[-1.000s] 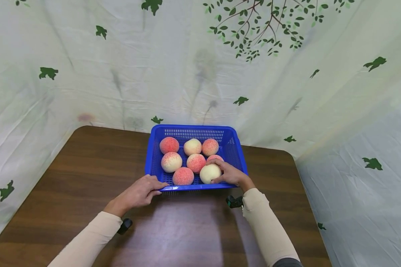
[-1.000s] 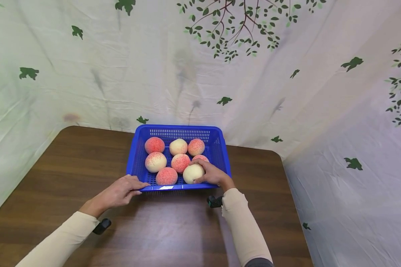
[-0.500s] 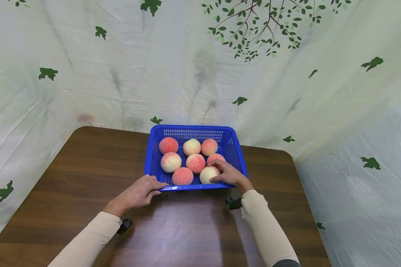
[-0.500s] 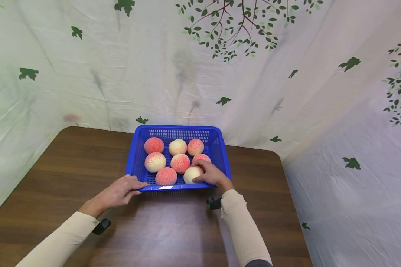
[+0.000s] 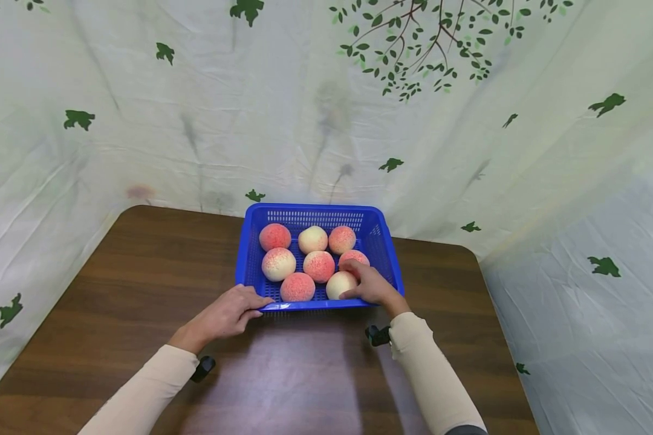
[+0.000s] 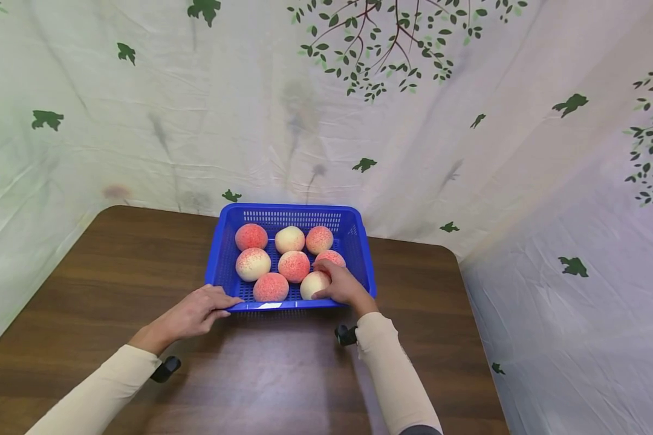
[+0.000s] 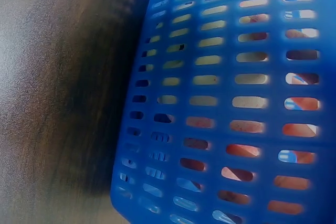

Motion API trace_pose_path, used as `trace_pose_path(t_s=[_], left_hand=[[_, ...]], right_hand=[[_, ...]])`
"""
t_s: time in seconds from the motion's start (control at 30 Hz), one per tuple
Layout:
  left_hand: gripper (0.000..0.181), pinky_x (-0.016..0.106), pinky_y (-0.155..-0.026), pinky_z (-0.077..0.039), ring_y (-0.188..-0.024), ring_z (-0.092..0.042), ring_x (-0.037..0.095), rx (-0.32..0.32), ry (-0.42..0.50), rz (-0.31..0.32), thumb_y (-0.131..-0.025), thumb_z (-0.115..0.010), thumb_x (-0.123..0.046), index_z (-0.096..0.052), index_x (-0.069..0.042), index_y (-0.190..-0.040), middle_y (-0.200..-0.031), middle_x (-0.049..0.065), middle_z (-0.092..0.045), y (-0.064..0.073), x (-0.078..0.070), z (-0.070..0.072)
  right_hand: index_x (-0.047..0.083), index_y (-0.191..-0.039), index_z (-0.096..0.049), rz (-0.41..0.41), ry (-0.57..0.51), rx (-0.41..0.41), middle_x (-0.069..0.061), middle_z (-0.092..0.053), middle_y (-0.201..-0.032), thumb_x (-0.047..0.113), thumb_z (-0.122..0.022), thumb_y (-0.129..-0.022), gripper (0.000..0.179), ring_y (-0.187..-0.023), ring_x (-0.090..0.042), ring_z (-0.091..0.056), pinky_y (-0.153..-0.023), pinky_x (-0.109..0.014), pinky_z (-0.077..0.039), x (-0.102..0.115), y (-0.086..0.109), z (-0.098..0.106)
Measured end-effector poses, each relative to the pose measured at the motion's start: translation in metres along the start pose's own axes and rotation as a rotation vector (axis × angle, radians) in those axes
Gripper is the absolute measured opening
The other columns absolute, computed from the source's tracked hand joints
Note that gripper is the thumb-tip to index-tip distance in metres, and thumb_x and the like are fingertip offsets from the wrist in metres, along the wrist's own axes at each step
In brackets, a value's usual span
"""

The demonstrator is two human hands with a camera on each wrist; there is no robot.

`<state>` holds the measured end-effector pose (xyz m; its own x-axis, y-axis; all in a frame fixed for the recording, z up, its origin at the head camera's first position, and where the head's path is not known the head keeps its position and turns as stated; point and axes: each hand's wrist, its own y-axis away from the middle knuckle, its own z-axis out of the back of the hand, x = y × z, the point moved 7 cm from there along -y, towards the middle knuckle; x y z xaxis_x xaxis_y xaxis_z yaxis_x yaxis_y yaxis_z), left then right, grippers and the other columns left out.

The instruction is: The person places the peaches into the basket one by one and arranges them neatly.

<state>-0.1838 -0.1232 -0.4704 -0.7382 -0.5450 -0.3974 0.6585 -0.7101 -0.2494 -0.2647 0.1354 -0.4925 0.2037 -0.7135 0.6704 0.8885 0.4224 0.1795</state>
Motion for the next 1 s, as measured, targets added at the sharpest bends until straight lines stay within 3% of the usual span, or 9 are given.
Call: trace_pose_path(t_s=[0.27,0.53,0.7,0.83,1.0], left_hand=[[0.030,0.029,-0.069,-0.043,-0.075,-0.052,0.012,0.002,-0.008,0.005,-0.083,-0.072,-0.003,-0.070,-0.004,-0.113,-0.086,-0.001,-0.068,-0.004,0.000,0.001],[0.029,0.036,-0.076,-0.049,-0.082,-0.058,0.016,0.045,-0.017,-0.005,-0.084,-0.071,-0.002,-0.069,-0.004,-0.113,-0.092,0.001,-0.069,-0.009,-0.002,-0.001],[0.032,0.042,-0.084,-0.046,-0.095,-0.060,0.022,0.001,-0.090,-0.014,-0.083,-0.072,-0.005,-0.069,-0.003,-0.115,-0.102,0.004,-0.071,-0.007,-0.005,0.001],[0.038,0.051,-0.092,-0.038,-0.111,-0.055,0.030,-0.059,-0.137,-0.002,-0.087,-0.071,-0.021,-0.066,-0.004,-0.121,-0.117,0.009,-0.067,0.002,-0.005,0.007],[0.049,0.058,-0.095,-0.031,-0.122,-0.047,0.038,-0.106,-0.171,0.073,-0.085,-0.072,-0.031,-0.064,-0.006,-0.126,-0.129,0.018,-0.059,0.009,0.003,0.022]], right_hand=[[0.007,-0.137,-0.049,-0.031,0.005,-0.029,-0.011,-0.057,-0.133,0.022,-0.083,-0.075,0.072,-0.123,-0.029,-0.050,-0.106,-0.047,-0.034,-0.002,0.001,0.003],[0.007,-0.138,-0.048,-0.056,-0.025,-0.046,-0.013,-0.055,-0.135,0.020,-0.081,-0.078,0.070,-0.125,-0.030,-0.051,-0.105,-0.046,-0.037,-0.006,0.007,0.009],[0.010,-0.137,-0.049,-0.052,0.004,-0.078,-0.013,-0.055,-0.135,0.024,-0.079,-0.080,0.065,-0.123,-0.032,-0.052,-0.102,-0.049,-0.039,-0.008,0.013,0.015],[0.010,-0.136,-0.050,-0.039,-0.032,-0.111,-0.015,-0.054,-0.135,0.023,-0.077,-0.082,0.062,-0.121,-0.035,-0.053,-0.098,-0.052,-0.042,-0.010,0.021,0.026],[0.006,-0.135,-0.049,-0.013,-0.074,-0.161,-0.017,-0.047,-0.139,0.022,-0.074,-0.086,0.057,-0.122,-0.041,-0.050,-0.096,-0.055,-0.042,-0.015,0.037,0.045]])
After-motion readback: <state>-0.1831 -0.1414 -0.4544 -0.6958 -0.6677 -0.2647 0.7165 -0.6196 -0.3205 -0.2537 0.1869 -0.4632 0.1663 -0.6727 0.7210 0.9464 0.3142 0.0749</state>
